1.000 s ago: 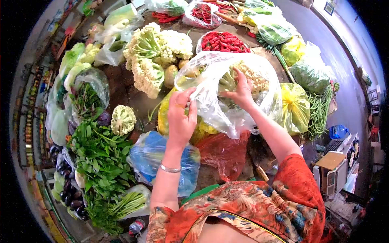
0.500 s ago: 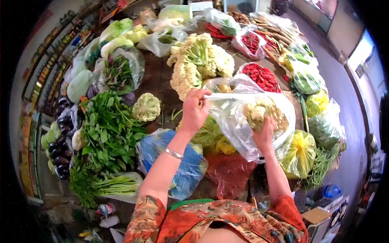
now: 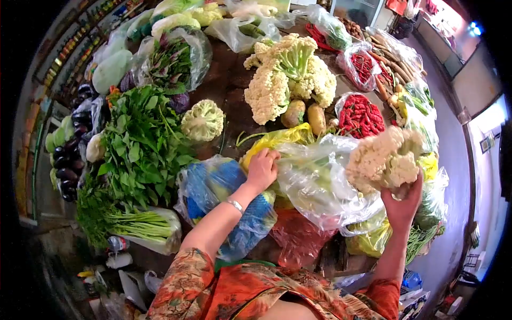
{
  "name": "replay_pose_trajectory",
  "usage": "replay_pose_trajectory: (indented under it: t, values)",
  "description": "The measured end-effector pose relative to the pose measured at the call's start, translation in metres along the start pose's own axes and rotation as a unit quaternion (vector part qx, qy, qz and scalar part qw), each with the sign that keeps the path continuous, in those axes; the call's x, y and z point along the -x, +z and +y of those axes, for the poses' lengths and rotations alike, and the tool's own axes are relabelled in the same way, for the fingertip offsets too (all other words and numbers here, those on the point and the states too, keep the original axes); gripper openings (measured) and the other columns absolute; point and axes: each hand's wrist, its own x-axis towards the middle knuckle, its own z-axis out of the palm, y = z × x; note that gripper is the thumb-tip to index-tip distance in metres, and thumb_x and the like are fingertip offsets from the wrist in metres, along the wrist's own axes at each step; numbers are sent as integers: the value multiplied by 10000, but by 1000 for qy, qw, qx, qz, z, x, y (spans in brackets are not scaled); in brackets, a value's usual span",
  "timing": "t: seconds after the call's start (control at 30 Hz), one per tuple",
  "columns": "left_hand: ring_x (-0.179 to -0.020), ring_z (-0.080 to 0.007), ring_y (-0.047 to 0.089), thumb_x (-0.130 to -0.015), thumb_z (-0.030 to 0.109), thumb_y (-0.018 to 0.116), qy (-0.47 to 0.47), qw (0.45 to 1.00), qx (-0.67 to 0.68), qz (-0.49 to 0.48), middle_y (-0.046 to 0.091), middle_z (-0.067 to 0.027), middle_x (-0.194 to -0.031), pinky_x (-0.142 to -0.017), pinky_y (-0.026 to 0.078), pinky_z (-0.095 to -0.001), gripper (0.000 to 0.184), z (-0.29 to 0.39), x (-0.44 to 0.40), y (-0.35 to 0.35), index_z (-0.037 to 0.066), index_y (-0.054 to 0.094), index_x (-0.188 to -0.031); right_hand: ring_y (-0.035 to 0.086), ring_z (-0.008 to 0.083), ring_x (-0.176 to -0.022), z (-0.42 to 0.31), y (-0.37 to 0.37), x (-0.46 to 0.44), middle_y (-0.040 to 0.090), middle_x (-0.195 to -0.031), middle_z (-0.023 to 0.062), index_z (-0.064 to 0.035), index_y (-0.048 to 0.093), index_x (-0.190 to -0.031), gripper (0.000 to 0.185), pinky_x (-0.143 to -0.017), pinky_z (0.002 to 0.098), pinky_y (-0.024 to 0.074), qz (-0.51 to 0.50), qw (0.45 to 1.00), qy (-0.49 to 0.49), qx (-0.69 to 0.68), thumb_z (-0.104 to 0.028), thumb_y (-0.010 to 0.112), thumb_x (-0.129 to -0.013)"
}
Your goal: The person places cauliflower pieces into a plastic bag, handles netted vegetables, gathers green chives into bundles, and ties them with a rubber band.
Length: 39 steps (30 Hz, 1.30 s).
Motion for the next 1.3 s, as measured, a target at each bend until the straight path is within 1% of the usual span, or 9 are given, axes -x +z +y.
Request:
replay_pose_trajectory:
  t: [0.13, 0.4, 0.47, 0.67, 0.83, 0.93, 1.0, 1.13, 1.3]
  values:
    - [-832, -360, 596, -772, 38, 610, -8, 997, 71, -6, 588, -113, -903, -717, 479, -469, 198, -4, -3, -5, 111, 642, -954, 584, 225, -1062, -70, 68, -50, 594, -1196, 138, 18, 485, -1290, 737, -949, 361, 484, -140, 969, -17, -201, -25, 812, -630]
    - [-775, -344, 608, -738, 2, 642, -37, 991, 125, 5, 595, -112, -855, -686, 490, -453, 199, -10, -5, -3, 109, 647, -906, 604, 305, -908, -148, 307, -144, 622, -1012, 190, 47, 527, -1149, 604, -845, 404, 498, -332, 911, -136, -200, -187, 787, -657]
    - [-764, -335, 606, -725, -6, 654, -33, 990, 135, 7, 589, -111, -848, -675, 494, -437, 202, -10, -8, -5, 97, 648, -898, 610, 275, -994, -162, 353, -160, 615, -1055, 176, 44, 505, -1214, 654, -892, 357, 500, -298, 916, -163, -213, -215, 788, -685]
    - [-743, -328, 604, -717, -11, 660, -29, 989, 142, 20, 572, -107, -817, -659, 490, -432, 217, -14, -9, -1, 96, 646, -905, 453, 360, -1266, -123, 461, -179, 499, -1291, 211, -68, 471, -1349, 634, -1094, 500, 300, -126, 980, -154, 2, -178, 704, -769]
    - [-741, -312, 601, -748, -18, 653, -36, 989, 146, -4, 577, -106, -790, -651, 475, -414, 237, -15, -8, 2, 100, 644, -954, 499, 368, -1209, -100, 388, -149, 541, -1235, 185, -123, 455, -1395, 617, -1033, 455, 408, -245, 929, -271, -51, -132, 671, -817]
    - [-712, -308, 600, -748, -21, 661, -15, 991, 132, 0, 600, -109, -822, -649, 472, -407, 261, -15, -7, 2, 105, 636, -975, 612, 291, -1075, -67, 323, -150, 621, -1089, 156, -62, 607, -1236, 423, -942, 398, 488, -307, 904, -266, -135, -124, 687, -826]
    - [-742, -317, 600, -760, 4, 664, -31, 992, 124, -9, 613, -113, -846, -675, 472, -419, 243, -14, -6, 2, 110, 638, -977, 653, 271, -983, -38, 272, -150, 665, -1044, 167, -10, 635, -1173, 381, -903, 373, 508, -374, 902, -160, -142, -121, 687, -812]
    - [-768, -325, 597, -748, 6, 648, -32, 987, 155, -4, 576, -113, -818, -676, 471, -444, 212, -13, -7, -1, 98, 647, -939, 612, 97, -904, 21, 172, -122, 664, -982, 35, 4, 644, -1125, 256, -838, 267, 508, -347, 906, 44, -237, -94, 663, -890]
    - [-721, -306, 563, -788, -16, 597, -32, 988, 151, -10, 547, -123, -804, -676, 463, -415, 201, -12, -6, 6, 74, 642, -963, 612, 96, -856, 80, 67, -64, 661, -925, 23, -14, 655, -1025, 153, -803, 261, 501, -318, 877, 181, -310, -135, 627, -936]
